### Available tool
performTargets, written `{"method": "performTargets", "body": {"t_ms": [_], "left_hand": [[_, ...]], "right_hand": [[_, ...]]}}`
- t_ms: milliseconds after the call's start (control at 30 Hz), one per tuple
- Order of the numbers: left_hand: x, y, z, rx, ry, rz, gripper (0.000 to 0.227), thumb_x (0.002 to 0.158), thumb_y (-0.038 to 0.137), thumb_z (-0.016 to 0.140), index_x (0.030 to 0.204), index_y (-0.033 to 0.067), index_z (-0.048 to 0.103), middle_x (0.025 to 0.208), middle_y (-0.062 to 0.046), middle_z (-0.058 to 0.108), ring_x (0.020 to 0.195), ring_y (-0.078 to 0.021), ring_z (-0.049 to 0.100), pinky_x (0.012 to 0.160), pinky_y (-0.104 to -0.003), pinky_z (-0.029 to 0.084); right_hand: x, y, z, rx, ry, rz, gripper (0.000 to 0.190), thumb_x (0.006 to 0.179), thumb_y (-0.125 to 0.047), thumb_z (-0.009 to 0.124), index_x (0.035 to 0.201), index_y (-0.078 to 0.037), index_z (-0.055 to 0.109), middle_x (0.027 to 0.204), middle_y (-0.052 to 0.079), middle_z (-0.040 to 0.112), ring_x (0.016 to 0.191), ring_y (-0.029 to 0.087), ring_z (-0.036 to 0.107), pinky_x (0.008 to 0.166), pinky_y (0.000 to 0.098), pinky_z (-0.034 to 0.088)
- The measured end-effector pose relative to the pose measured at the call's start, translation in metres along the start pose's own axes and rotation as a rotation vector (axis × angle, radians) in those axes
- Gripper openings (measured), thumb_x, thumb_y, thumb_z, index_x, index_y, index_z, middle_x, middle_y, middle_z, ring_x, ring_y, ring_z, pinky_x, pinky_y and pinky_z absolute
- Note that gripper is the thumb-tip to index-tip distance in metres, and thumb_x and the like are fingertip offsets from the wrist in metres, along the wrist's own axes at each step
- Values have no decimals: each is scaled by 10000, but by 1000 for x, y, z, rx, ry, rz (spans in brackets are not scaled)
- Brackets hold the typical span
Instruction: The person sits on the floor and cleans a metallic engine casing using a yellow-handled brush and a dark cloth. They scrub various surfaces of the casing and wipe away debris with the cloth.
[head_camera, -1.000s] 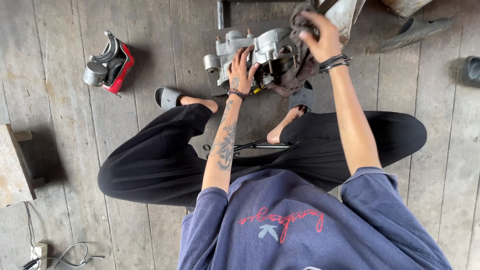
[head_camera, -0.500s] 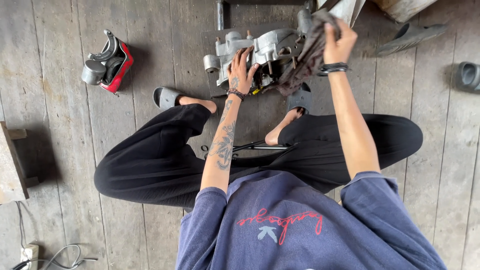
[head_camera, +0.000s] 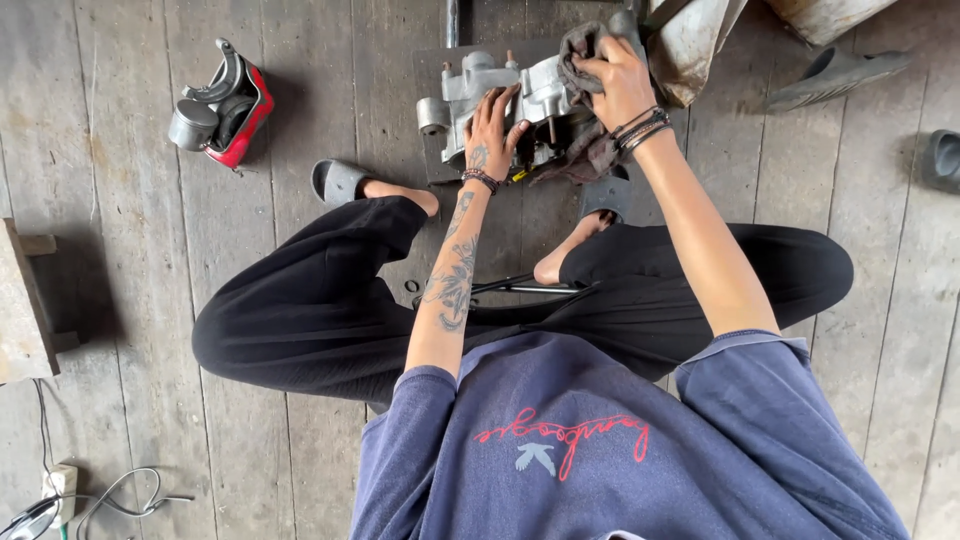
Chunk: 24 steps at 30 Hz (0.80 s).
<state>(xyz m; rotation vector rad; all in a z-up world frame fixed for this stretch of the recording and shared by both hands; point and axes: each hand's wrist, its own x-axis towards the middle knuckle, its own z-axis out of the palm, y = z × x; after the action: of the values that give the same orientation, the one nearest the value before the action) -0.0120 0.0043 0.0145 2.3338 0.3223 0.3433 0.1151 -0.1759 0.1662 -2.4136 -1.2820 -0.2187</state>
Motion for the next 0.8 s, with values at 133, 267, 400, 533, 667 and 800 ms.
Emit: {"method": "performTargets", "body": {"t_ms": [133, 267, 400, 533, 667, 800], "left_hand": [[6, -12, 9, -29, -16, -16, 618, 1010, 624, 506, 1537, 316, 408, 1558, -20, 466, 1476, -257, 438, 1162, -526, 329], [6, -11, 13, -73, 18, -33, 632, 977, 632, 563, 1505, 301, 454, 1543, -50, 475, 1433, -290, 484, 1131, -575, 356], [-37, 59, -50, -292, 366, 50, 384, 1001, 217, 611, 1359, 92, 548, 1275, -147, 560, 1130, -335, 593, 1008, -428, 477], [-94, 120, -60, -576, 156, 122, 386, 1033, 310, 586, 1370, 121, 588, 1276, -110, 602, 1145, -334, 646, 1010, -465, 513], [-92, 133, -55, -672, 212, 122, 663, 884, 186, 713, 1452, -11, 434, 1218, -268, 612, 1038, -438, 627, 908, -506, 517], [-39, 102, -76, -365, 552, -30, 457, 923, 143, 652, 1323, -28, 511, 921, -189, 698, 699, -297, 632, 673, -395, 519]], "right_hand": [[-15, 5, 0, -419, -119, -35, 441, 675, -101, 831, 1109, -174, 820, 1026, 6, 595, 992, 179, 529, 953, 354, 344], [-50, 3, -38, -165, -282, 161, 434, 696, 48, 748, 1111, -56, 818, 909, 114, 622, 896, 303, 614, 901, 437, 514], [-83, -23, -70, 118, 65, 186, 295, 795, 12, 841, 1055, 123, 758, 1033, 243, 680, 858, 376, 651, 787, 448, 531], [-87, -85, -83, 357, 173, 246, 194, 1018, -32, 757, 1188, 55, 719, 1013, 181, 628, 966, 422, 665, 840, 405, 547], [-53, -139, -103, 540, 39, 78, 585, 951, -248, 779, 1419, 9, 540, 1274, 213, 601, 1153, 394, 629, 963, 483, 518], [-49, -120, -113, 711, 132, 177, 683, 990, -347, 740, 1542, -90, 432, 1423, 184, 594, 1231, 301, 626, 1019, 439, 546]]}}
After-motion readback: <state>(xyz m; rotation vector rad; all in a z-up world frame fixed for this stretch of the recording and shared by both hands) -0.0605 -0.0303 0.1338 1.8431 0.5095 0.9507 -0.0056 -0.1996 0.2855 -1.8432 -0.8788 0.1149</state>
